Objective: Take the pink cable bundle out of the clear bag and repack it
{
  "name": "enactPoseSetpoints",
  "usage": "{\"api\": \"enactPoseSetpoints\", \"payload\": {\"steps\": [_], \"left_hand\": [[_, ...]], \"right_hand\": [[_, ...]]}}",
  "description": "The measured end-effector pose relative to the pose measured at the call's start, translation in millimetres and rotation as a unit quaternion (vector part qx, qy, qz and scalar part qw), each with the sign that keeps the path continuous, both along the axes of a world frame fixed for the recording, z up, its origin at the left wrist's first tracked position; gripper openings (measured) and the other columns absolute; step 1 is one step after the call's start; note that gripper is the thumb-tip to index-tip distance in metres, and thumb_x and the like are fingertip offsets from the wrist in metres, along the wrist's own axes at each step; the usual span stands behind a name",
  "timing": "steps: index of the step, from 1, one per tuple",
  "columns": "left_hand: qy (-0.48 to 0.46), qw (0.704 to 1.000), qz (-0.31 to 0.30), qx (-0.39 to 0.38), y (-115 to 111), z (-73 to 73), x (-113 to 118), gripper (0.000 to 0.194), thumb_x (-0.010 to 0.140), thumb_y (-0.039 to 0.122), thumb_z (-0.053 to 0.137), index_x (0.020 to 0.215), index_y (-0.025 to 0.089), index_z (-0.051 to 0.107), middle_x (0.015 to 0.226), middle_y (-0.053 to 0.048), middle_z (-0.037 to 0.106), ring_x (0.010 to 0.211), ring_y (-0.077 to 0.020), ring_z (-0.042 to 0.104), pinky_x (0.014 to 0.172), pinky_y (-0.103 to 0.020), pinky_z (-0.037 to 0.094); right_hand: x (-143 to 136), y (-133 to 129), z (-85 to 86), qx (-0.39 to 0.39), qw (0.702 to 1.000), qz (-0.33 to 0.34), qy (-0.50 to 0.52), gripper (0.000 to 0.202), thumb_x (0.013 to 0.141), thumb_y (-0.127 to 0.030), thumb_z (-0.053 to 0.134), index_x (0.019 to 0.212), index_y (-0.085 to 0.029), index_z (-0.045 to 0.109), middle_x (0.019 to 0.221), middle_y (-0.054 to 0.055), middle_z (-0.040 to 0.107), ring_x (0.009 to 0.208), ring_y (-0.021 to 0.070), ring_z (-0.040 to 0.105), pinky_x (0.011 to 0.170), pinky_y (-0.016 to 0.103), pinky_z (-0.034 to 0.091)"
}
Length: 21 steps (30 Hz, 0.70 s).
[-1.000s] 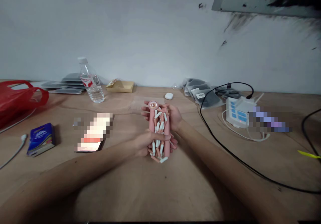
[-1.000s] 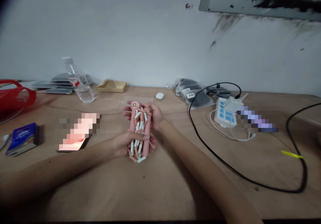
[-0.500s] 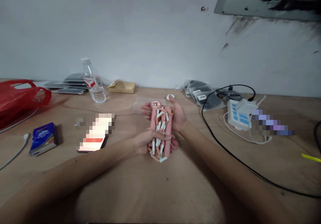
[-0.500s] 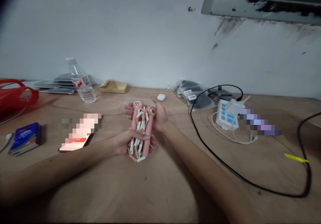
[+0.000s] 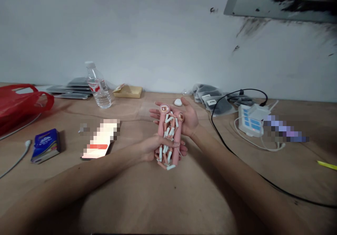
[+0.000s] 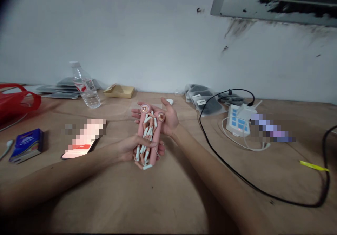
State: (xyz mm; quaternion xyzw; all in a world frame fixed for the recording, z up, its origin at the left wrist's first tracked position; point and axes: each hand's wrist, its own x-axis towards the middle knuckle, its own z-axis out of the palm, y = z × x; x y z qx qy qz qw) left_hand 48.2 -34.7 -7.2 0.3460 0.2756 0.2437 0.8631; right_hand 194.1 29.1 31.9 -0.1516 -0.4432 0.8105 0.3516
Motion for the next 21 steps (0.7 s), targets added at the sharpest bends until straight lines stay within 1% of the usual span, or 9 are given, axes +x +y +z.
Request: {"api": "enactPoseSetpoints", "payload": {"steps": [7,11,14,15,16,17,18,19,21], "left_hand": [[-0.011,1.0,0.009,0.014,-2,3.0,0,0.028,0.072,0.018,0.081,0.096,0.01,0.071,0.094,-0.013,0.075,0.091,-0.0244,0.074,0.087,-0.036,0.054],[0.009,0.999,0.002,0.032,-4,3.0,2,0.027,0.07,0.022,0.081,0.091,0.01,0.07,0.089,-0.013,0.074,0.085,-0.0233,0.073,0.081,-0.035,0.055],[0.067,0.992,0.05,0.094,-4,0.9,4,0.026,0.067,0.025,0.081,0.085,0.013,0.068,0.084,-0.011,0.072,0.075,-0.0215,0.07,0.073,-0.034,0.055],[0.099,0.982,0.078,0.142,-3,1.1,3,0.024,0.066,0.024,0.081,0.083,0.014,0.067,0.082,-0.009,0.072,0.073,-0.0209,0.069,0.07,-0.033,0.054],[0.144,0.961,0.108,0.21,-2,2.2,1,0.021,0.067,0.024,0.079,0.081,0.015,0.067,0.08,-0.008,0.071,0.072,-0.0204,0.068,0.068,-0.031,0.053],[0.193,0.93,0.132,0.285,0,4.3,-3,0.017,0.068,0.022,0.077,0.081,0.015,0.067,0.079,-0.006,0.07,0.072,-0.0205,0.067,0.067,-0.03,0.051],[0.249,0.887,0.147,0.36,2,7.3,-7,0.014,0.072,0.022,0.073,0.083,0.016,0.068,0.078,-0.005,0.069,0.074,-0.0212,0.067,0.067,-0.029,0.05],[0.315,0.826,0.16,0.439,5,10.7,-13,0.014,0.076,0.023,0.069,0.088,0.016,0.07,0.078,-0.004,0.069,0.077,-0.0223,0.067,0.068,-0.028,0.049],[0.351,0.786,0.165,0.481,12,17.4,-25,0.02,0.076,0.018,0.068,0.095,0.018,0.072,0.087,-0.004,0.07,0.093,-0.0274,0.066,0.079,-0.03,0.047]], "right_hand": [[-1,2,-2.3,-0.008,1.0,0.007,0.013,0.07,0.091,-0.067,0.036,0.129,-0.013,0.057,0.126,0.02,0.068,0.131,0.0317,0.055,0.108,0.056,0.042],[1,1,-3.9,-0.003,1.0,0.014,0.023,0.068,0.093,-0.066,0.035,0.129,-0.013,0.058,0.123,0.018,0.07,0.127,0.03,0.059,0.108,0.054,0.043],[0,-1,-1.3,0.011,1.0,0.01,0.024,0.066,0.093,-0.065,0.036,0.127,-0.014,0.06,0.123,0.016,0.071,0.12,0.0294,0.063,0.108,0.053,0.043],[-1,-2,0.2,0.018,1.0,0.002,0.021,0.064,0.093,-0.064,0.037,0.126,-0.014,0.061,0.122,0.016,0.072,0.118,0.0292,0.065,0.109,0.052,0.043],[-1,-2,1.7,0.027,0.999,-0.012,0.016,0.063,0.093,-0.063,0.038,0.125,-0.014,0.062,0.121,0.016,0.073,0.116,0.0292,0.066,0.109,0.052,0.043],[-1,0,2.8,0.037,0.999,-0.032,0.008,0.062,0.094,-0.062,0.039,0.124,-0.014,0.063,0.119,0.015,0.073,0.115,0.029,0.066,0.109,0.051,0.043],[-1,2,3.0,0.047,0.997,-0.058,-0.004,0.06,0.094,-0.061,0.04,0.122,-0.014,0.065,0.117,0.015,0.074,0.113,0.0288,0.067,0.108,0.05,0.043],[0,4,2.0,0.059,0.994,-0.091,-0.021,0.058,0.094,-0.061,0.042,0.12,-0.015,0.066,0.115,0.014,0.075,0.113,0.0285,0.067,0.108,0.048,0.043],[6,10,-5.2,0.091,0.979,-0.169,-0.069,0.055,0.094,-0.063,0.044,0.114,-0.018,0.069,0.114,0.012,0.076,0.115,0.0273,0.066,0.108,0.046,0.044]]}}
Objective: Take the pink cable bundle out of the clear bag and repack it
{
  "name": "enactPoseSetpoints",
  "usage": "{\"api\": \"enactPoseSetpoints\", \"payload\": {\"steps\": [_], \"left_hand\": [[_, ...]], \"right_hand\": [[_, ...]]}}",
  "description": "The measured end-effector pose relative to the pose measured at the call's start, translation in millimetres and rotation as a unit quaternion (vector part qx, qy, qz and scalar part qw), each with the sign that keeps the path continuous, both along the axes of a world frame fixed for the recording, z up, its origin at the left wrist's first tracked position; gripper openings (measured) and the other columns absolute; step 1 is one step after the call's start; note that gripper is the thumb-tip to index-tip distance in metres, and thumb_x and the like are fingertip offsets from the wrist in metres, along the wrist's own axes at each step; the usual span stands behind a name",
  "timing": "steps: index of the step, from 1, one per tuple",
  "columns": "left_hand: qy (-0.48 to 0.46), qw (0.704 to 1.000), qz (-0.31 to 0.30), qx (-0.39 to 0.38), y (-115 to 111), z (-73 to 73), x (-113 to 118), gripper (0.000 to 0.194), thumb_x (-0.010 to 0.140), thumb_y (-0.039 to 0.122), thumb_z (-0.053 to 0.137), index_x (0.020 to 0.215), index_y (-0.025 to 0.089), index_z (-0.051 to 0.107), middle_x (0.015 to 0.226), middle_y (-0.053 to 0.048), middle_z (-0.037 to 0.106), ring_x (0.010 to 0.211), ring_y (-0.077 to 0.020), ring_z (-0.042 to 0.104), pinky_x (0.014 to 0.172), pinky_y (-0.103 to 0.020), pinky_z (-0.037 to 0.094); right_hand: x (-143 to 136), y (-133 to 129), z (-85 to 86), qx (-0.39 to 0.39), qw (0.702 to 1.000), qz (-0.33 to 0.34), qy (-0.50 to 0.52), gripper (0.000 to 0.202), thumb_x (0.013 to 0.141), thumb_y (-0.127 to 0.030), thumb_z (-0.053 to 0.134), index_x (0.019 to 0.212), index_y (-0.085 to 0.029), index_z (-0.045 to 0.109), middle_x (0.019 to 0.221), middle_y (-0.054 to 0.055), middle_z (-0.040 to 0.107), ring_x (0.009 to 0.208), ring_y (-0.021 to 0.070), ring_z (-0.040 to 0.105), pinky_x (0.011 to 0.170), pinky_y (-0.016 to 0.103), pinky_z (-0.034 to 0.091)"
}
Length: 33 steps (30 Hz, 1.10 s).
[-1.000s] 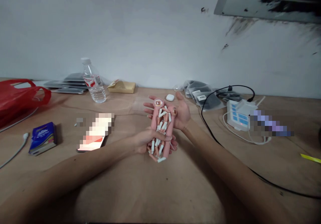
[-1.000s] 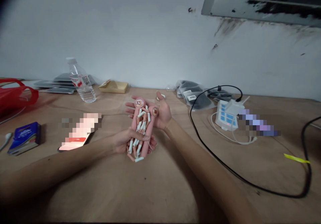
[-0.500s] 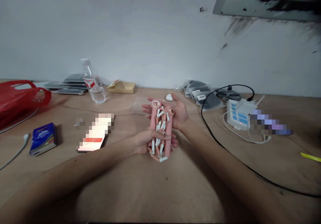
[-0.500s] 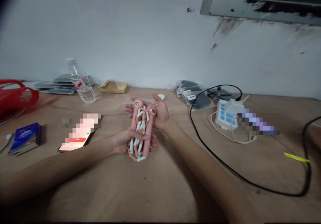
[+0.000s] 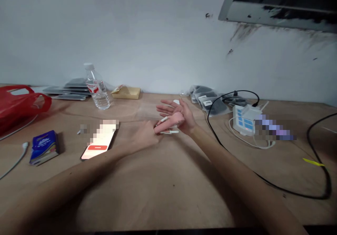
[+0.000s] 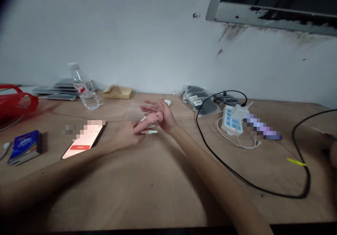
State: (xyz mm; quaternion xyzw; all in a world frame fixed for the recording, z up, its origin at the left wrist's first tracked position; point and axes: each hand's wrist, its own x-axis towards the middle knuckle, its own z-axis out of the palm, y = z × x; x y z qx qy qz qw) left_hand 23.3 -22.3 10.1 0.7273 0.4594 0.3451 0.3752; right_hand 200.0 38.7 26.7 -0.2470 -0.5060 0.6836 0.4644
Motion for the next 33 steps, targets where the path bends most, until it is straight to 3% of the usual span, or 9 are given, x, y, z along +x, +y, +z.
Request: {"api": "enactPoseSetpoints", "payload": {"steps": [3,4,6,8,12,18,25,29,33], "left_hand": [[0.127,0.989,0.041,0.062,11,2.5,-12,0.034,0.07,0.013,0.072,0.104,0.018,0.07,0.101,-0.01,0.07,0.109,-0.0347,0.061,0.091,-0.036,0.045],[0.224,0.97,0.043,0.083,14,0.7,-13,0.036,0.073,0.014,0.07,0.11,0.019,0.068,0.105,-0.012,0.07,0.108,-0.0345,0.063,0.091,-0.038,0.046],[0.375,0.92,0.029,0.109,17,-5.0,-12,0.037,0.082,0.016,0.061,0.119,0.018,0.064,0.11,-0.014,0.07,0.104,-0.0331,0.066,0.088,-0.04,0.049],[0.438,0.891,0.008,0.12,16,-10.4,-7,0.037,0.086,0.015,0.055,0.123,0.017,0.061,0.113,-0.014,0.069,0.103,-0.0321,0.067,0.087,-0.041,0.05],[0.456,0.878,-0.019,0.145,8,-11.0,-1,0.041,0.087,0.014,0.056,0.127,0.016,0.059,0.117,-0.014,0.067,0.11,-0.0318,0.064,0.091,-0.041,0.049],[0.466,0.871,-0.058,0.142,0,-6.0,-2,0.042,0.086,0.015,0.054,0.128,0.017,0.056,0.123,-0.013,0.062,0.112,-0.0297,0.06,0.089,-0.041,0.051],[0.424,0.878,-0.112,0.191,1,-19.6,-6,0.058,0.078,0.024,0.062,0.134,0.018,0.051,0.129,-0.013,0.06,0.115,-0.0324,0.056,0.096,-0.046,0.048],[0.397,0.888,-0.109,0.204,-4,-23.4,-5,0.061,0.087,0.045,0.061,0.14,0.019,0.045,0.13,-0.012,0.06,0.118,-0.0327,0.055,0.098,-0.047,0.046],[0.397,0.883,-0.091,0.235,-11,-26.9,1,0.081,0.084,0.075,0.056,0.14,0.018,0.044,0.134,-0.015,0.058,0.12,-0.0357,0.053,0.099,-0.051,0.044]], "right_hand": [[19,-1,-22.6,0.1,0.983,-0.123,-0.09,0.056,0.092,-0.069,0.047,0.113,-0.022,0.07,0.122,0.01,0.072,0.125,0.0265,0.06,0.111,0.045,0.041],[27,-5,-31.5,0.138,0.972,-0.138,-0.128,0.059,0.092,-0.071,0.047,0.116,-0.023,0.07,0.129,0.01,0.069,0.127,0.0276,0.059,0.112,0.047,0.04],[43,-18,-47.3,0.193,0.947,-0.134,-0.221,0.059,0.094,-0.07,0.045,0.123,-0.025,0.068,0.135,0.009,0.066,0.128,0.0287,0.058,0.114,0.049,0.038],[57,-32,-57.3,0.251,0.913,-0.11,-0.302,0.054,0.097,-0.063,0.046,0.132,-0.026,0.063,0.139,0.009,0.064,0.13,0.029,0.057,0.115,0.052,0.037],[68,-49,-62.6,0.349,0.856,-0.074,-0.375,0.054,0.1,-0.06,0.042,0.141,-0.028,0.057,0.147,0.009,0.057,0.135,0.0308,0.052,0.115,0.057,0.036],[74,-47,-67.7,0.375,0.83,-0.044,-0.412,0.056,0.104,-0.055,0.032,0.151,-0.027,0.046,0.154,0.009,0.049,0.14,0.0293,0.048,0.116,0.057,0.037],[80,-46,-66.1,0.396,0.788,-0.033,-0.471,0.055,0.104,-0.051,0.039,0.154,-0.028,0.04,0.157,0.009,0.044,0.143,0.0294,0.043,0.117,0.057,0.036],[82,-45,-66.6,0.41,0.774,-0.026,-0.482,0.057,0.104,-0.049,0.041,0.157,-0.028,0.034,0.159,0.009,0.042,0.144,0.0287,0.041,0.118,0.056,0.034],[84,-44,-70.7,0.417,0.767,-0.021,-0.487,0.06,0.103,-0.048,0.042,0.159,-0.03,0.028,0.161,0.008,0.038,0.146,0.0292,0.038,0.118,0.057,0.034]]}}
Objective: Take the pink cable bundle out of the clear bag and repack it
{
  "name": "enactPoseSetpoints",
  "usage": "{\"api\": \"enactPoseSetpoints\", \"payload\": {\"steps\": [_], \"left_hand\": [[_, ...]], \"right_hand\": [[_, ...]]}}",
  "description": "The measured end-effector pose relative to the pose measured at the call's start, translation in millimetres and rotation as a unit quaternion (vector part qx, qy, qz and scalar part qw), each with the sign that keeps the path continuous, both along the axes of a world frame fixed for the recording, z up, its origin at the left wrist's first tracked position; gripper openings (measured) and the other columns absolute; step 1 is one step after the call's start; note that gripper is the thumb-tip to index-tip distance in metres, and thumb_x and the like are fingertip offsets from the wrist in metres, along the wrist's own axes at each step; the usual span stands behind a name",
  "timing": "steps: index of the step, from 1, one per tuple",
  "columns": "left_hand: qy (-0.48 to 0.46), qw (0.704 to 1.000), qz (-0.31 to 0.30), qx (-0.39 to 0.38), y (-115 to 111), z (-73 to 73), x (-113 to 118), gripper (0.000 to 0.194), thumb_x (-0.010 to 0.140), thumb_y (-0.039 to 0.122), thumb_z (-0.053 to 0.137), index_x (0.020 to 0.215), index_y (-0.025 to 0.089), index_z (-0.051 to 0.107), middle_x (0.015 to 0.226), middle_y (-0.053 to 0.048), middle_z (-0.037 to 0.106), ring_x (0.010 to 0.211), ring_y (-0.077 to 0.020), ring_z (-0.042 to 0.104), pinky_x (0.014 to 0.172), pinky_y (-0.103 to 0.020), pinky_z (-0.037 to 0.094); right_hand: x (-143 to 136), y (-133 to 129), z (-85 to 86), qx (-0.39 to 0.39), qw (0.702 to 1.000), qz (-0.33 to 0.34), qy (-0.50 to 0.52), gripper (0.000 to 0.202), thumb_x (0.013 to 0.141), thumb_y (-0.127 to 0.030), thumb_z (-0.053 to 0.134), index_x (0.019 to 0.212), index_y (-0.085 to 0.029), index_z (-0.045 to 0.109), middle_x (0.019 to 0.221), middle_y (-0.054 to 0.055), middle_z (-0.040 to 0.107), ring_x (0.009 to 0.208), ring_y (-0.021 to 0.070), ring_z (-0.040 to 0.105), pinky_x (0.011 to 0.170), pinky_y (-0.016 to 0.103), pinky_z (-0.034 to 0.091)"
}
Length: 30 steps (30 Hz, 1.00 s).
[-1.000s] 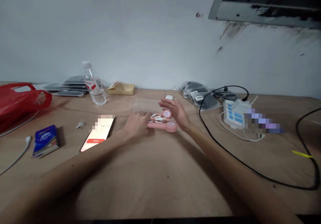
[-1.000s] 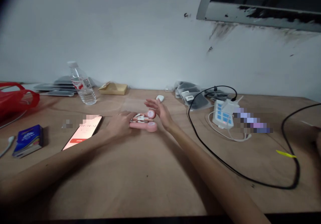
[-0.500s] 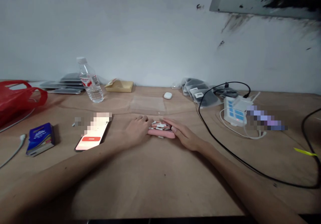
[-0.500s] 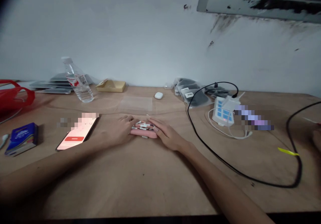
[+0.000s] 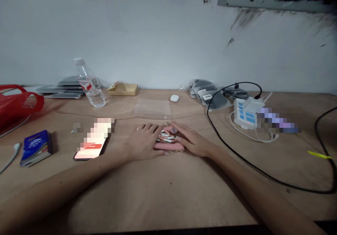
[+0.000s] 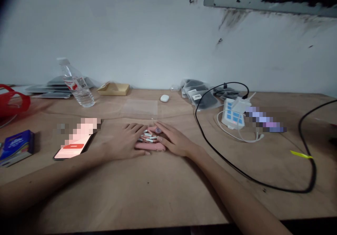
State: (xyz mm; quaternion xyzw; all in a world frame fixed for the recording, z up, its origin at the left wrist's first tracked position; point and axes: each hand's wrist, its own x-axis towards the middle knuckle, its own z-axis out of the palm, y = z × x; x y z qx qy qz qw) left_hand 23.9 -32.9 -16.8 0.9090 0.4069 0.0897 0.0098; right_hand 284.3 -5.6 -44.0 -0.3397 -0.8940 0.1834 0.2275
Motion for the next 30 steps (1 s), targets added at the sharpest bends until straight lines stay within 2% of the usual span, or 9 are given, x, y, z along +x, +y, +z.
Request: {"api": "enactPoseSetpoints", "payload": {"steps": [2,5,9,13,16,20,24,27,30], "left_hand": [[-0.003,1.0,-0.001,0.027,-3,-1.9,3,0.085,0.084,0.079,0.051,0.14,0.015,0.045,0.135,-0.017,0.057,0.121,-0.0368,0.053,0.1,-0.052,0.042],[-0.01,0.999,-0.002,0.05,-5,-4.5,5,0.073,0.093,0.072,0.04,0.139,0.015,0.046,0.134,-0.017,0.057,0.122,-0.0355,0.052,0.1,-0.051,0.041],[-0.013,0.998,0.022,0.059,-3,-8.4,7,0.069,0.096,0.068,0.037,0.139,0.015,0.046,0.135,-0.017,0.056,0.125,-0.035,0.05,0.102,-0.051,0.041],[-0.019,0.997,0.033,0.074,0,-10.1,7,0.068,0.095,0.069,0.04,0.136,0.016,0.048,0.139,-0.017,0.052,0.13,-0.0363,0.046,0.104,-0.053,0.039],[-0.026,0.997,0.036,0.069,0,-7.8,7,0.071,0.094,0.072,0.036,0.138,0.018,0.047,0.142,-0.017,0.05,0.13,-0.0371,0.045,0.105,-0.055,0.038],[-0.02,0.998,0.029,0.043,1,-1.8,3,0.072,0.095,0.072,0.034,0.142,0.019,0.045,0.143,-0.017,0.051,0.13,-0.037,0.047,0.104,-0.054,0.039],[-0.019,0.999,0.034,0.016,5,0.4,-3,0.071,0.094,0.073,0.038,0.143,0.023,0.046,0.143,-0.014,0.053,0.129,-0.0363,0.049,0.104,-0.054,0.04],[-0.039,0.999,0.023,0.016,7,-2.6,-4,0.065,0.095,0.067,0.042,0.141,0.021,0.048,0.141,-0.013,0.054,0.129,-0.0341,0.048,0.107,-0.051,0.039],[-0.036,0.998,0.034,0.028,9,-5.8,-2,0.06,0.096,0.059,0.044,0.138,0.017,0.049,0.14,-0.015,0.055,0.13,-0.0348,0.047,0.107,-0.051,0.038]], "right_hand": [[0,0,-2.1,0.009,1.0,0.0,0.002,0.06,0.104,-0.047,0.041,0.159,-0.03,0.025,0.162,0.008,0.036,0.147,0.0293,0.037,0.118,0.057,0.033],[-4,-1,-3.8,0.026,0.999,-0.019,0.001,0.059,0.105,-0.046,0.038,0.16,-0.029,0.025,0.163,0.009,0.034,0.149,0.0288,0.033,0.119,0.057,0.032],[-10,-3,-1.9,0.055,0.996,-0.064,0.013,0.054,0.106,-0.045,0.034,0.157,-0.027,0.034,0.161,0.01,0.038,0.149,0.0286,0.033,0.119,0.057,0.032],[-10,-4,-0.5,0.062,0.998,-0.026,0.019,0.052,0.106,-0.048,0.034,0.153,-0.026,0.042,0.158,0.011,0.043,0.146,0.0287,0.039,0.117,0.056,0.034],[-8,-2,-2.9,0.041,0.999,-0.006,0.006,0.058,0.105,-0.05,0.035,0.157,-0.025,0.034,0.161,0.011,0.037,0.148,0.029,0.035,0.119,0.057,0.032],[-3,1,-7.1,0.02,1.0,-0.009,-0.007,0.066,0.103,-0.055,0.037,0.16,-0.025,0.024,0.164,0.012,0.031,0.15,0.0297,0.03,0.12,0.057,0.029],[-1,2,-11.2,0.018,1.0,-0.022,-0.01,0.069,0.102,-0.059,0.035,0.161,-0.028,0.019,0.166,0.01,0.026,0.151,0.0313,0.027,0.12,0.059,0.028],[-2,1,-13.3,0.008,0.999,-0.035,-0.013,0.071,0.102,-0.059,0.034,0.162,-0.027,0.015,0.167,0.011,0.022,0.151,0.0325,0.026,0.119,0.06,0.028],[-5,1,-12.9,-0.003,0.999,-0.047,-0.009,0.071,0.102,-0.058,0.033,0.162,-0.023,0.017,0.165,0.013,0.027,0.15,0.0329,0.029,0.119,0.06,0.028]]}}
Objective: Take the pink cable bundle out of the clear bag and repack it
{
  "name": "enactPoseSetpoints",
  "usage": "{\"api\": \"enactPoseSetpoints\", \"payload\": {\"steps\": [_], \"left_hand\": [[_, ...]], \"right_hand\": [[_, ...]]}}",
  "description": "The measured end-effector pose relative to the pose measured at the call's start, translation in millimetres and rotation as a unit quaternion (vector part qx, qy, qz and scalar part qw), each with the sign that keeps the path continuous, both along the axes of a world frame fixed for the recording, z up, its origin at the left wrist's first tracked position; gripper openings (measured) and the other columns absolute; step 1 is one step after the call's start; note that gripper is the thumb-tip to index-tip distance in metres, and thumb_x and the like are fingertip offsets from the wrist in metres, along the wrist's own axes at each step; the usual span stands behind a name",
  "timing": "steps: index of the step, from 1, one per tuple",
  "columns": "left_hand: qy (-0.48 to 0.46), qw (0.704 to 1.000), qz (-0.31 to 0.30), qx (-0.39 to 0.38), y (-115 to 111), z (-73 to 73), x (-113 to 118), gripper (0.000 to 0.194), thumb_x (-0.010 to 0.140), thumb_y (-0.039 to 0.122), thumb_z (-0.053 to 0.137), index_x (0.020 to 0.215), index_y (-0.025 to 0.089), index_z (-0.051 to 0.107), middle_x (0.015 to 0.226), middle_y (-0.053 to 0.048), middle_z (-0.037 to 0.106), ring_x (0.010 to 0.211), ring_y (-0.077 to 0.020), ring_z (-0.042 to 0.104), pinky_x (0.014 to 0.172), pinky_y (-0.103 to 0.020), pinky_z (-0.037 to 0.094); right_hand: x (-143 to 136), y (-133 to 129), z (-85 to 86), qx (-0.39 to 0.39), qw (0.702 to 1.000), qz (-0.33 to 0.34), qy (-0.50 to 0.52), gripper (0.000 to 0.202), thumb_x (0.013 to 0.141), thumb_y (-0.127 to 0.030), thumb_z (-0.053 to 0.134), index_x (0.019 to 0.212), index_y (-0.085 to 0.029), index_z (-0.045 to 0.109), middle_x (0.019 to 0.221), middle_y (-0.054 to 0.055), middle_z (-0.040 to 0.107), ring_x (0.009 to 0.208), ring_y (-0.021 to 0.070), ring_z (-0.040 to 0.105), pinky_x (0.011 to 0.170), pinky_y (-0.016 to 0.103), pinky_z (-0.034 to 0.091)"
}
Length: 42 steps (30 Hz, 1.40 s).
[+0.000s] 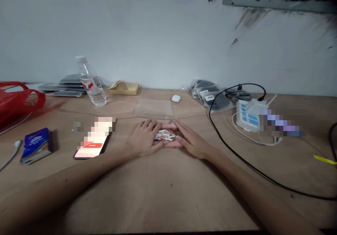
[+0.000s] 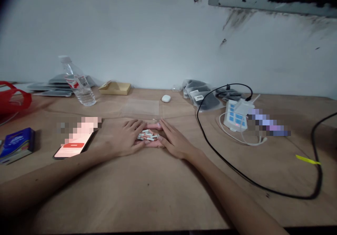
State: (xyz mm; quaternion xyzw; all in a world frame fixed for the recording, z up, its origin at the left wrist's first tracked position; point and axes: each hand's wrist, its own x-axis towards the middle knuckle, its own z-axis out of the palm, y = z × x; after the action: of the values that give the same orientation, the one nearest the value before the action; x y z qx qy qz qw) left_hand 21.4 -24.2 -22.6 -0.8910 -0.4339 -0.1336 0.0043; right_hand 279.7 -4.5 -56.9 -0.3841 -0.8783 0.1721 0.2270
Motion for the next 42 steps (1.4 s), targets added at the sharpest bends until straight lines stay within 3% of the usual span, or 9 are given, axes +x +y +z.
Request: {"api": "enactPoseSetpoints", "payload": {"steps": [4,11,18,20,23,25,30,35,42], "left_hand": [[0.001,1.0,-0.008,0.008,3,0.2,2,0.058,0.096,0.057,0.045,0.137,0.016,0.049,0.142,-0.015,0.053,0.13,-0.0341,0.046,0.106,-0.05,0.038],[-0.008,1.0,-0.02,-0.007,5,0.2,2,0.075,0.087,0.07,0.055,0.139,0.017,0.046,0.142,-0.016,0.052,0.13,-0.0349,0.046,0.108,-0.051,0.038],[-0.06,0.997,-0.047,-0.008,7,2.0,-3,0.061,0.092,0.057,0.052,0.14,0.02,0.046,0.143,-0.013,0.052,0.129,-0.0316,0.049,0.106,-0.047,0.04],[-0.066,0.998,-0.01,-0.005,4,0.0,-3,0.056,0.095,0.055,0.047,0.138,0.019,0.048,0.142,-0.014,0.053,0.128,-0.0321,0.05,0.106,-0.049,0.04],[-0.054,0.993,0.101,0.011,-3,-7.1,0,0.057,0.098,0.058,0.037,0.132,0.014,0.052,0.135,-0.019,0.056,0.124,-0.036,0.05,0.103,-0.054,0.04],[-0.046,0.992,0.117,0.017,-6,-12.2,2,0.06,0.099,0.059,0.033,0.132,0.011,0.05,0.136,-0.02,0.055,0.127,-0.0372,0.048,0.103,-0.055,0.04],[-0.066,0.996,0.064,0.012,-3,-20.0,6,0.064,0.1,0.058,0.033,0.137,0.008,0.045,0.14,-0.021,0.051,0.134,-0.036,0.042,0.112,-0.054,0.034],[-0.089,0.995,0.049,-0.011,-2,-24.9,11,0.07,0.099,0.057,0.036,0.149,0.009,0.033,0.157,-0.022,0.035,0.149,-0.0379,0.024,0.119,-0.057,0.022],[-0.082,0.996,0.047,-0.005,6,-8.9,3,0.065,0.104,0.052,0.027,0.154,0.011,0.03,0.165,-0.02,0.019,0.155,-0.0324,0.007,0.122,-0.056,0.017]], "right_hand": [[0,1,4.1,-0.006,1.0,-0.007,0.014,0.069,0.102,-0.058,0.035,0.16,-0.024,0.022,0.163,0.014,0.032,0.148,0.0332,0.034,0.119,0.059,0.03],[8,2,9.7,0.001,0.998,0.049,-0.031,0.092,0.093,-0.06,0.057,0.162,-0.023,0.007,0.165,0.018,0.024,0.15,0.0373,0.028,0.115,0.063,0.033],[8,3,10.6,0.004,0.999,0.043,-0.032,0.089,0.094,-0.058,0.057,0.162,-0.023,0.01,0.164,0.018,0.028,0.148,0.0376,0.033,0.114,0.062,0.036],[7,2,11.5,0.012,0.999,0.046,-0.027,0.087,0.095,-0.056,0.056,0.162,-0.024,0.011,0.162,0.018,0.032,0.146,0.0378,0.036,0.113,0.062,0.037],[7,2,11.4,0.022,0.998,0.054,-0.026,0.084,0.096,-0.055,0.054,0.162,-0.025,0.01,0.161,0.018,0.033,0.145,0.0376,0.038,0.112,0.063,0.037],[8,2,10.0,0.02,0.998,0.046,-0.036,0.085,0.096,-0.055,0.054,0.162,-0.024,0.01,0.163,0.019,0.03,0.147,0.0377,0.034,0.114,0.063,0.035],[4,1,11.2,0.041,0.998,0.031,-0.042,0.087,0.095,-0.058,0.055,0.161,-0.022,0.013,0.165,0.02,0.024,0.151,0.0378,0.026,0.116,0.063,0.031],[-15,-10,21.2,0.093,0.994,0.04,-0.036,0.081,0.092,-0.058,0.059,0.158,-0.02,0.029,0.16,0.018,0.036,0.148,0.0349,0.033,0.118,0.058,0.031],[-20,-11,25.6,0.104,0.991,0.058,-0.058,0.063,0.096,-0.051,0.054,0.153,-0.027,0.041,0.153,0.013,0.049,0.143,0.0342,0.041,0.115,0.059,0.034]]}}
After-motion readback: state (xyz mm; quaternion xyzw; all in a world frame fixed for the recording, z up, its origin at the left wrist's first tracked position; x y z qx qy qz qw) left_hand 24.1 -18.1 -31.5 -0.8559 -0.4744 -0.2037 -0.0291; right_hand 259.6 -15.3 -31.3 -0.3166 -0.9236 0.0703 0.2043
